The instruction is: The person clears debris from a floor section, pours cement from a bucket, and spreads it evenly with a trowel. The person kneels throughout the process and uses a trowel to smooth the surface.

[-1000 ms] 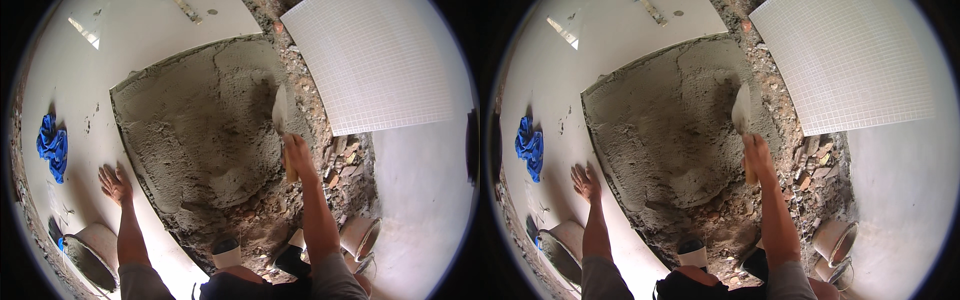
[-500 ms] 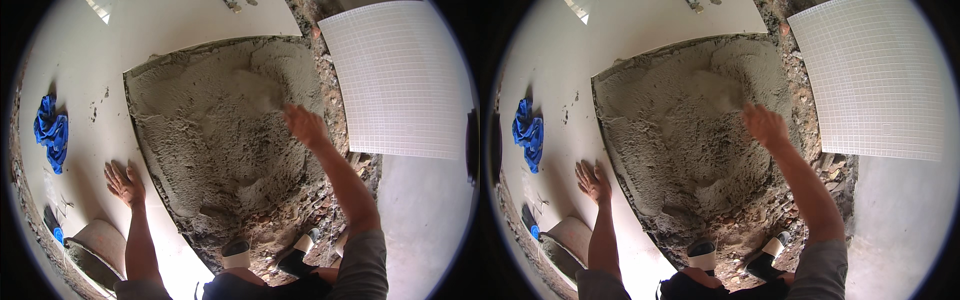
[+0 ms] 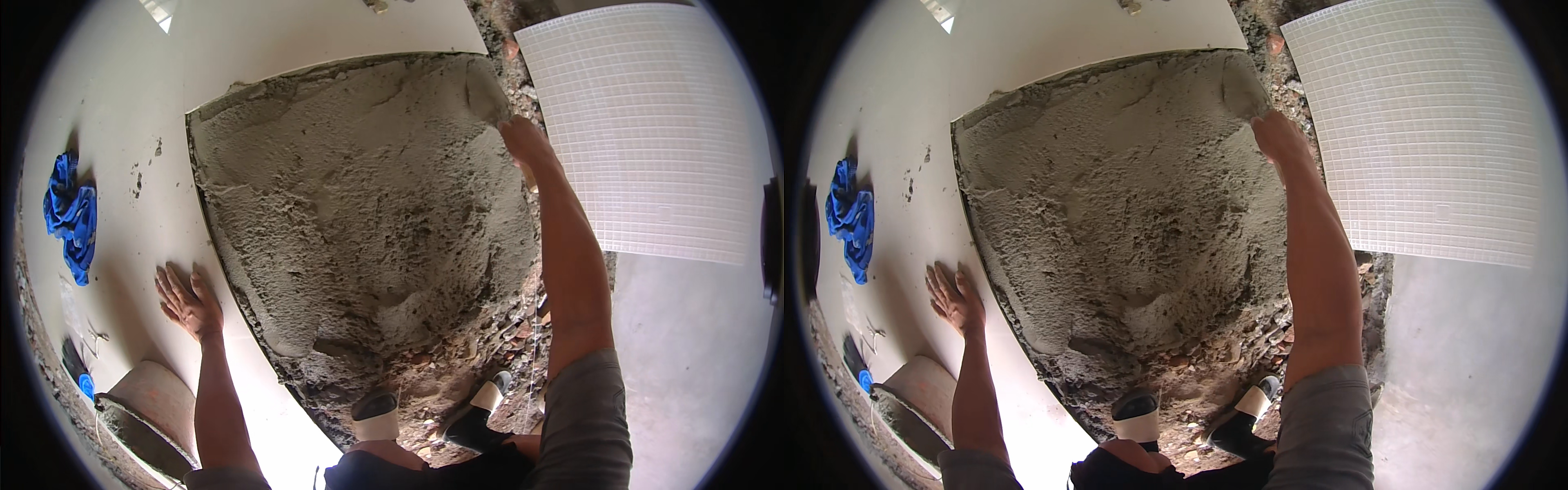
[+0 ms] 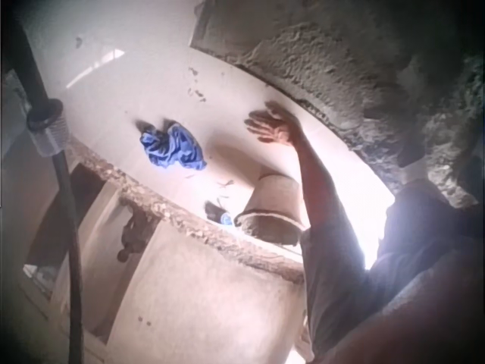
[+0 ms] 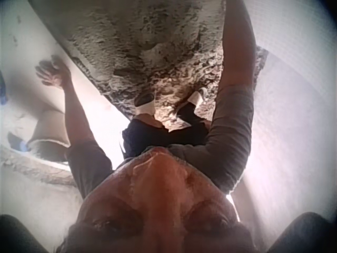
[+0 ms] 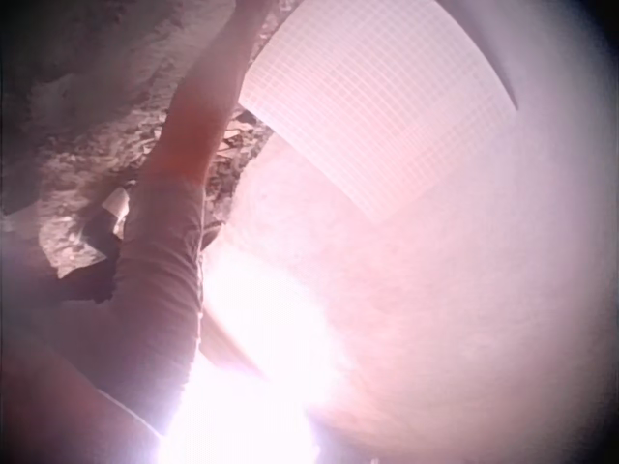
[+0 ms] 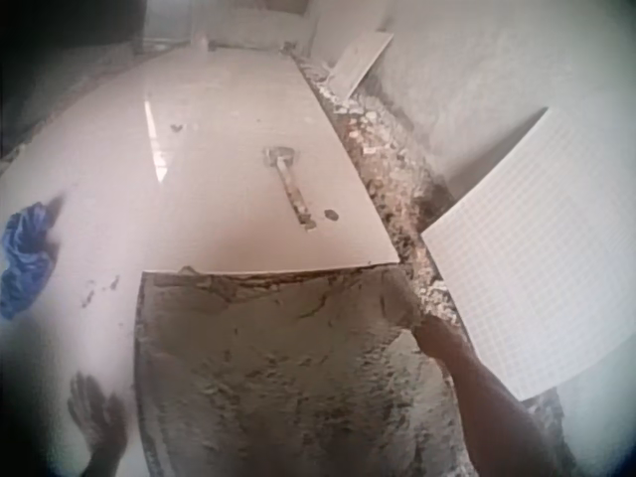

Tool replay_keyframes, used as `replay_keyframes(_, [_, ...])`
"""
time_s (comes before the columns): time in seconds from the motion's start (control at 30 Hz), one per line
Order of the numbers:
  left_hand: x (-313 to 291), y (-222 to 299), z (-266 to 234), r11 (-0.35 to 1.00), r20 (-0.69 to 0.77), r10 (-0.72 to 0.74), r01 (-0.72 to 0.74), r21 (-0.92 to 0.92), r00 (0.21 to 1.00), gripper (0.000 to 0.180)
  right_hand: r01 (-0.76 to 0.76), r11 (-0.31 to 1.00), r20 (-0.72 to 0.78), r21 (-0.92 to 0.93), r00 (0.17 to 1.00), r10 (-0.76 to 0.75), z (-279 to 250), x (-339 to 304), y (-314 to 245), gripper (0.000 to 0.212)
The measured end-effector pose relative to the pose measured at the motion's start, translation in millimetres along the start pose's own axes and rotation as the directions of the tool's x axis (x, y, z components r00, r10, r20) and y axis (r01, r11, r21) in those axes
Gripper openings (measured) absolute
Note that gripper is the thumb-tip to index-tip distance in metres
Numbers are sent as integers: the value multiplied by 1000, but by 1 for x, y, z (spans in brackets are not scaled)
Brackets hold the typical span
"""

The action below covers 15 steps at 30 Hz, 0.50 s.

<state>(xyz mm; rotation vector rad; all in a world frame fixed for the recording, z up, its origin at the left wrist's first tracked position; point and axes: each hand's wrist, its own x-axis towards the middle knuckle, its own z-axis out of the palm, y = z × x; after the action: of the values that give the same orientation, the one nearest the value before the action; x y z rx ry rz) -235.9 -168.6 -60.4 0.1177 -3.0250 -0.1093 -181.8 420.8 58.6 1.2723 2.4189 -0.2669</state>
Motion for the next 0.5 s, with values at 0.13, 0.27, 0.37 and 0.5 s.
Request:
replay_keyframes(0.13, [-1,-1,0,999,-26,40,-40,-4,999,59,24,994,-10,107,1000,-23,-9,-9,6,45])
replay_keyframes(0.27, [0,-2,1,999,-24,42,-42,12,999,59,14,959,-23,284,1000,-8,-14,5,14,44])
replay_keyframes(0.37, [0,-2,1,999,-14,39,-39,13,999,59,13,928,21,372,1000,-23,-11,12,16,45])
replay_keyframes(0.5, [1,1,-1,1000,0,13,-13,17,1000,59,14,975,-12,220,1000,-12,7,-23,24,46])
